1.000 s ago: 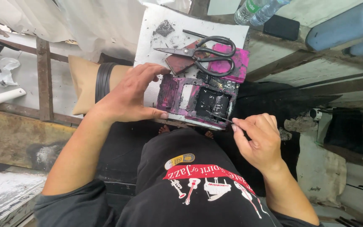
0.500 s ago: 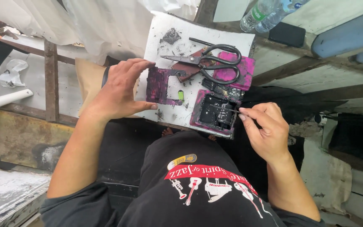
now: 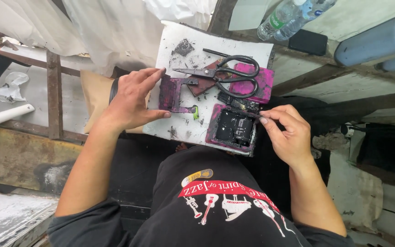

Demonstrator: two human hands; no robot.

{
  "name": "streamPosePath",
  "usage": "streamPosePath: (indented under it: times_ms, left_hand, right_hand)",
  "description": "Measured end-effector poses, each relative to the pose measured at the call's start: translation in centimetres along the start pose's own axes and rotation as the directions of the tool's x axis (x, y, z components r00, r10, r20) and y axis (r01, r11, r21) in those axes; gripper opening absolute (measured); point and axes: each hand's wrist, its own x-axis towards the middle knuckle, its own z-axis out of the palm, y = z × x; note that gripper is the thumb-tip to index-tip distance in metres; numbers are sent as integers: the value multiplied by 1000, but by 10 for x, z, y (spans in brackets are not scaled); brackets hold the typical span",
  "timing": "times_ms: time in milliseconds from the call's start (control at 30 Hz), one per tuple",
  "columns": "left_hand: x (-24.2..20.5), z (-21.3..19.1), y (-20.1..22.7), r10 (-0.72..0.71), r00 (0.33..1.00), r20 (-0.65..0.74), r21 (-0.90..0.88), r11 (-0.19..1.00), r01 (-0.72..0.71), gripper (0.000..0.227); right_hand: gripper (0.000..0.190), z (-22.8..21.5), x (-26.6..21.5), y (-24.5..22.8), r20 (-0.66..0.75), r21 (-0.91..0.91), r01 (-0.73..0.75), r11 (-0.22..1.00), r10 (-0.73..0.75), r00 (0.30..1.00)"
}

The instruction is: The person scrapes excess black ink from a small rectangular tray using a small tool. They then pour black ink from a large plastic bottle into the tray, followed by adding a small amount of water from a plastic bottle. The person continues to scrape and mix the ink in the tray.

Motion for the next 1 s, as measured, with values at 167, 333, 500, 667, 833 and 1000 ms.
streamPosePath:
  times_ms: [167, 333, 500, 667, 833, 1000]
  left_hand:
    - [0, 3, -1, 19, 1000, -4, 31, 999, -19, 103]
    - [-2, 9, -1, 43, 999, -33, 77, 996, -41, 103]
    - [-3, 8, 3, 40, 994, -104, 33, 999, -36, 108]
    - [-10, 13, -7, 158, 970, -183, 50, 987, -151, 93]
    - [-20, 22, -28, 218, 962, -167, 184, 965, -187, 100]
    - [-22, 24, -28, 263, 946, -189, 236, 947, -216, 101]
  right_hand:
    - [9, -1, -3, 19, -21, -53, -31, 998, 30, 999]
    - [10, 5, -3, 36, -53, -130, -18, 991, 11, 999]
    - [12, 17, -5, 52, -38, -129, 5, 992, -10, 999]
    - [12, 23, -8, 49, -115, -99, -29, 995, 17, 993]
    - [16, 25, -15, 53, -65, -63, -63, 996, 59, 996]
    - [13, 25, -20, 59, -71, -27, -107, 994, 105, 992]
